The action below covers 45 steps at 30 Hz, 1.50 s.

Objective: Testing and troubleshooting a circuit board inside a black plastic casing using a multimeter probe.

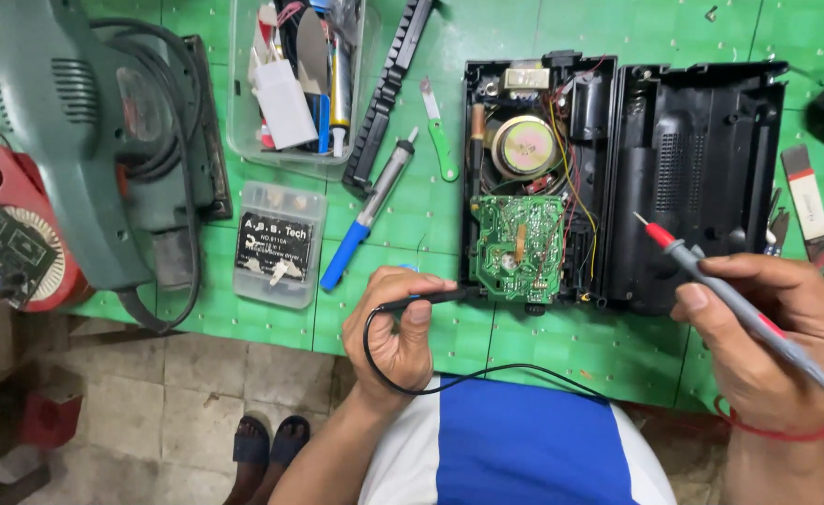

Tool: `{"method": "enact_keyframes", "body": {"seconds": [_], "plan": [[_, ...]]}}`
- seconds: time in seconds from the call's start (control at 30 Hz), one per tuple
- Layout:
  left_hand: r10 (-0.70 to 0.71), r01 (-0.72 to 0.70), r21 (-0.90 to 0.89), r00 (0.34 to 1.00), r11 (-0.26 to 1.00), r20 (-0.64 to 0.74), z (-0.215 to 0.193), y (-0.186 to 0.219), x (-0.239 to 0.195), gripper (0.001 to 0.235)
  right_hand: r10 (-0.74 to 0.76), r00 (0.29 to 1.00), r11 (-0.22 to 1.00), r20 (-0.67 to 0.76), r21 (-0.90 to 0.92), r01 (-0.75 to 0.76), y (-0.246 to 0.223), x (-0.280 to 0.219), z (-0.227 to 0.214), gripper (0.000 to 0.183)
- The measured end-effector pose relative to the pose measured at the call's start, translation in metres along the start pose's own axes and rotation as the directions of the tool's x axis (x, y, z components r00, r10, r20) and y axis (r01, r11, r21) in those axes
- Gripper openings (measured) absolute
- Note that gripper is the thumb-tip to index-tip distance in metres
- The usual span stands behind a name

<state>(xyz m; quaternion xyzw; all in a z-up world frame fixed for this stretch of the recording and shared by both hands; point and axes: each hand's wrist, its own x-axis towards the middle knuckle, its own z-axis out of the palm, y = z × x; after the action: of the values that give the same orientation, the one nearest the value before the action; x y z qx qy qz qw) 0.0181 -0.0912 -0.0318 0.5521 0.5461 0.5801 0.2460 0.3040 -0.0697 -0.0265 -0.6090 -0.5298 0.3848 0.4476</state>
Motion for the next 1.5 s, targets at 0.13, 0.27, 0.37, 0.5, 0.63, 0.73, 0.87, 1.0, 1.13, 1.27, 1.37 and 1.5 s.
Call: {"method": "enact_keyframes", "body": {"seconds": [0.13, 0.27, 0.37, 0.5, 0.63, 0.73, 0.87, 1.0, 1.13, 1.27, 1.37, 1.5], "plan": [[0.014, -0.015, -0.036, 1.0, 0.999, -0.016, 0.003, -0.013, -0.021, 0.031, -0.053, 0.999, 0.998, 0.012, -0.043, 0.054, 0.004, -0.007, 0.004, 0.022], [-0.038, 0.035, -0.124, 0.999, 0.992, -0.019, 0.007, -0.025, -0.033, 0.03, -0.02, 0.999, 1.0, 0.03, 0.001, 0.02, -0.001, -0.012, 0.012, 0.026], [-0.069, 0.064, -0.127, 0.997, 0.99, -0.035, 0.012, -0.031, -0.035, 0.03, -0.006, 0.997, 1.0, 0.082, 0.013, 0.005, -0.007, -0.011, 0.017, 0.028], [-0.062, 0.058, -0.148, 0.998, 0.987, -0.023, 0.016, -0.033, -0.033, 0.026, 0.008, 0.991, 1.0, 0.135, -0.015, -0.006, -0.011, -0.011, 0.024, 0.025], [-0.026, 0.027, -0.084, 1.0, 0.996, 0.012, 0.018, -0.023, -0.018, 0.02, -0.078, 0.985, 0.991, 0.152, -0.099, 0.093, -0.023, -0.009, 0.03, 0.024], [0.078, -0.072, -0.109, 0.996, 0.991, 0.051, 0.02, -0.021, -0.009, 0.019, -0.133, 0.97, 0.95, 0.201, -0.252, 0.183, -0.032, -0.006, 0.033, 0.021], [0.213, -0.226, 0.054, 0.961, 0.973, 0.176, 0.019, -0.019, 0.002, 0.014, -0.269, 0.917, 0.877, 0.295, -0.318, 0.36, -0.038, -0.002, 0.04, 0.017], [0.234, -0.295, 0.242, 0.939, 0.924, 0.252, 0.018, -0.019, 0.005, 0.015, -0.3, 0.897, 0.829, 0.325, -0.377, 0.413, -0.044, 0.0, 0.047, 0.013], [0.242, -0.317, 0.27, 0.93, 0.909, 0.277, 0.019, -0.019, 0.007, 0.011, -0.312, 0.885, 0.822, 0.345, -0.368, 0.434, -0.048, 0.004, 0.051, 0.012], [0.256, -0.344, 0.303, 0.92, 0.888, 0.297, 0.02, -0.016, 0.01, 0.011, -0.315, 0.878, 0.809, 0.362, -0.382, 0.447, -0.052, 0.006, 0.055, 0.01], [0.266, -0.365, 0.336, 0.914, 0.868, 0.306, 0.021, -0.014, 0.012, 0.013, -0.321, 0.864, 0.792, 0.387, -0.39, 0.469, -0.057, 0.009, 0.057, 0.009], [0.287, -0.392, 0.384, 0.909, 0.836, 0.303, 0.025, -0.01, 0.014, 0.019, -0.325, 0.838, 0.771, 0.439, -0.39, 0.503, -0.054, 0.01, 0.059, 0.008]]}}
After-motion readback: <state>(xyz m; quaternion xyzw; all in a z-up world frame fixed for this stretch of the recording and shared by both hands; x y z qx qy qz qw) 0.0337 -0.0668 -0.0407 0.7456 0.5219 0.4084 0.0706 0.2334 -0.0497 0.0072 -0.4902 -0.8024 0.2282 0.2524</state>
